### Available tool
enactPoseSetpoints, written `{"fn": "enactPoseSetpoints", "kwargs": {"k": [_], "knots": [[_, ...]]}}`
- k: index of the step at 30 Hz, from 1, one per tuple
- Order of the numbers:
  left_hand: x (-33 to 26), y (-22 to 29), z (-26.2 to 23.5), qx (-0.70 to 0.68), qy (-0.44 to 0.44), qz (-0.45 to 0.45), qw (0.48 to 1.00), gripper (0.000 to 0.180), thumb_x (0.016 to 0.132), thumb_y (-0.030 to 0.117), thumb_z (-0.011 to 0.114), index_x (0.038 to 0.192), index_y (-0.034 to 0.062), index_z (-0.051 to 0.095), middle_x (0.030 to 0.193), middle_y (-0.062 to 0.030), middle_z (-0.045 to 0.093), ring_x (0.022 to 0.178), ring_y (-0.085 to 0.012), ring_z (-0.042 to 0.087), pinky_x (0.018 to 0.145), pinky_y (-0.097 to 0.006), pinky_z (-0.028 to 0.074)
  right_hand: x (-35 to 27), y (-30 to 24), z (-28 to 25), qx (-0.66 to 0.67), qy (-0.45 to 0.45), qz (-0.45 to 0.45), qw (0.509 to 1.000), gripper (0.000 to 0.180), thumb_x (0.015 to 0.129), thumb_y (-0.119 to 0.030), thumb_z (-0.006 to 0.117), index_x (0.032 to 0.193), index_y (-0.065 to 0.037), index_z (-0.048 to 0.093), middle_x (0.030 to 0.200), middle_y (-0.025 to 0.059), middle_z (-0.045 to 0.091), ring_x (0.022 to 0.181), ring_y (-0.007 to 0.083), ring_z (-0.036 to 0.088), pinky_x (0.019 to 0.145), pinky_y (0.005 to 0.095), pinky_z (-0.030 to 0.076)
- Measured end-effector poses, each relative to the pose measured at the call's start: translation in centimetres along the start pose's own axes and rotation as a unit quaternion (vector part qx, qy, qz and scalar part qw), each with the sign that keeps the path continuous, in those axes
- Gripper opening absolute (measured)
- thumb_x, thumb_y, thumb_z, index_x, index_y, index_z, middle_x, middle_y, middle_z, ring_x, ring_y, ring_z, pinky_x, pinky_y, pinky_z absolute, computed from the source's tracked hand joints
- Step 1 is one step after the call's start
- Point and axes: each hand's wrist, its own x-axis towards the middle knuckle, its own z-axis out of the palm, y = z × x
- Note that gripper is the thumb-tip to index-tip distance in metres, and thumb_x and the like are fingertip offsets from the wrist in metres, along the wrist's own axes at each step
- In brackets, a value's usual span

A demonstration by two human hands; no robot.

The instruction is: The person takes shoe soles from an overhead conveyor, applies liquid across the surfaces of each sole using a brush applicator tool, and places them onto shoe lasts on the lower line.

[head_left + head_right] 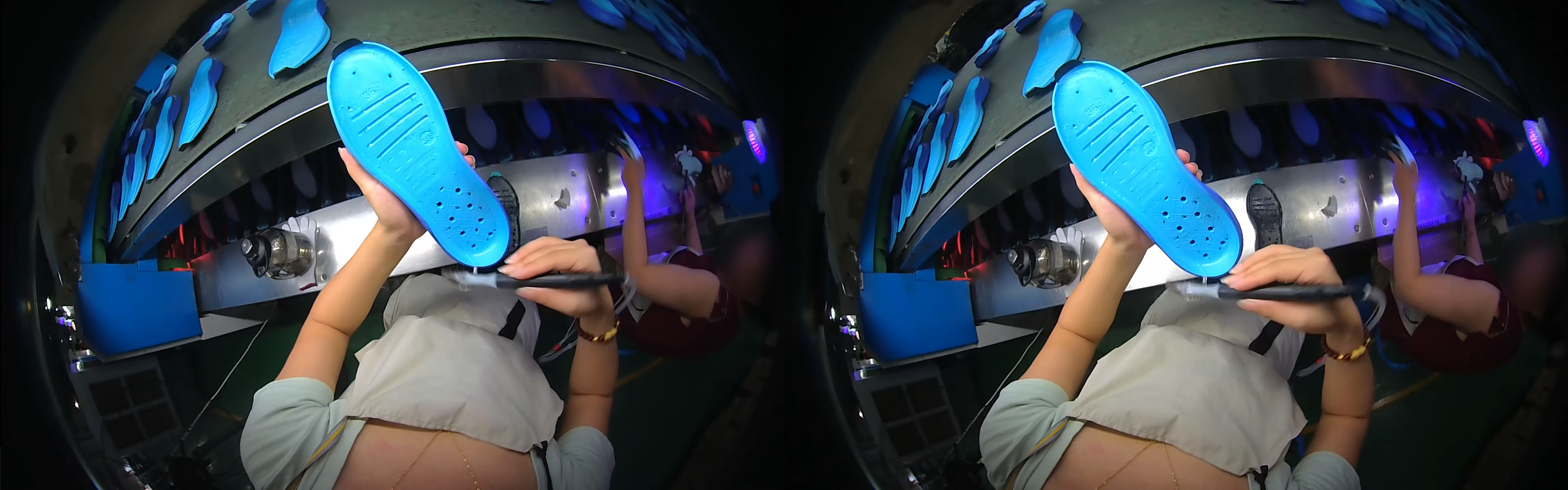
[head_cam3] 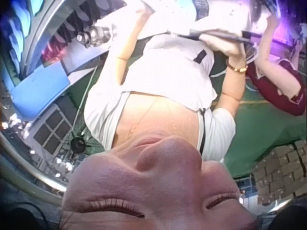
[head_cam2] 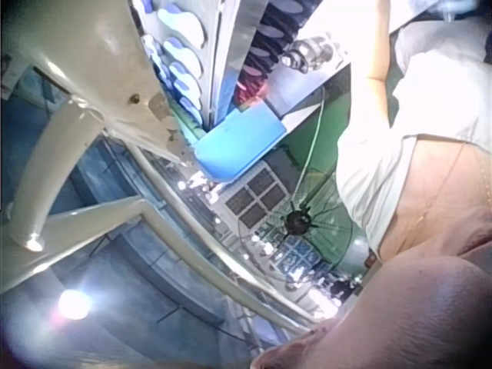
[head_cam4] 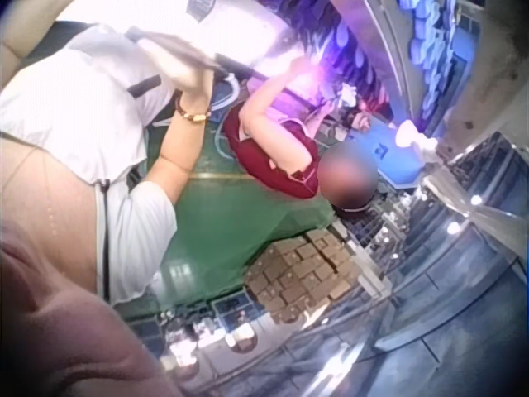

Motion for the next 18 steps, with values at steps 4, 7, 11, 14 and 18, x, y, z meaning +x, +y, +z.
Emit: {"fn": "enactPoseSetpoints", "kwargs": {"k": [4, 7, 11, 14, 18], "knots": [[0.6, 0.0, 0.9, 0.016, 0.027, 0.008, 0.999, 0.102, 0.068, 0.081, 0.003, 0.122, 0.0028, 0.039, 0.101, -0.0241, 0.053, 0.085, -0.036, 0.056, 0.078, -0.047, 0.046, -0.3, 1.5, 0.6, -0.041, 0.106, 0.06, 0.992, 0.023, 0.066, 0.006, 0.066, 0.088, 0.0, 0.064, 0.089, 0.0118, 0.064, 0.085, 0.0211, 0.06, 0.076, 0.0289, 0.048], [0.4, 0.6, 0.9, 0.024, -0.023, 0.004, 0.999, 0.102, 0.068, 0.08, 0.003, 0.122, 0.0021, 0.039, 0.1, -0.0243, 0.054, 0.085, -0.0362, 0.056, 0.077, -0.047, 0.046, -0.5, 1.1, 0.3, 0.044, 0.03, 0.012, 0.999, 0.022, 0.064, 0.004, 0.068, 0.085, 0.001, 0.065, 0.087, 0.0117, 0.065, 0.088, 0.0217, 0.059, 0.082, 0.0295, 0.045], [0.2, 0.8, 2.3, -0.033, -0.014, -0.033, 0.999, 0.1, 0.071, 0.078, 0.008, 0.127, -0.0009, 0.032, 0.111, -0.0255, 0.049, 0.097, -0.0378, 0.053, 0.082, -0.049, 0.044, -1.0, 2.8, 0.6, 0.266, 0.154, 0.116, 0.945, 0.019, 0.073, 0.004, 0.061, 0.092, 0.005, 0.06, 0.099, 0.0182, 0.06, 0.09, 0.0208, 0.059, 0.081, 0.0289, 0.046], [-1.9, -0.9, 2.1, -0.061, -0.015, -0.039, 0.997, 0.08, 0.082, 0.067, 0.019, 0.13, 0.0035, 0.032, 0.118, -0.0198, 0.048, 0.107, -0.0305, 0.049, 0.092, -0.043, 0.039, -0.4, 2.4, 3.4, 0.438, 0.235, 0.131, 0.858, 0.02, 0.074, 0.003, 0.061, 0.094, 0.005, 0.058, 0.098, 0.0187, 0.06, 0.089, 0.0209, 0.059, 0.079, 0.0283, 0.048], [-3.5, -2.6, -0.1, -0.11, -0.094, -0.112, 0.983, 0.06, 0.085, 0.044, 0.037, 0.128, 0.0025, 0.033, 0.119, -0.0184, 0.048, 0.105, -0.0296, 0.051, 0.092, -0.041, 0.04, -0.7, 2.1, 4.8, 0.292, 0.183, 0.141, 0.928, 0.02, 0.076, 0.005, 0.059, 0.095, 0.005, 0.058, 0.095, 0.0176, 0.062, 0.076, 0.0171, 0.061, 0.069, 0.0259, 0.05]]}}
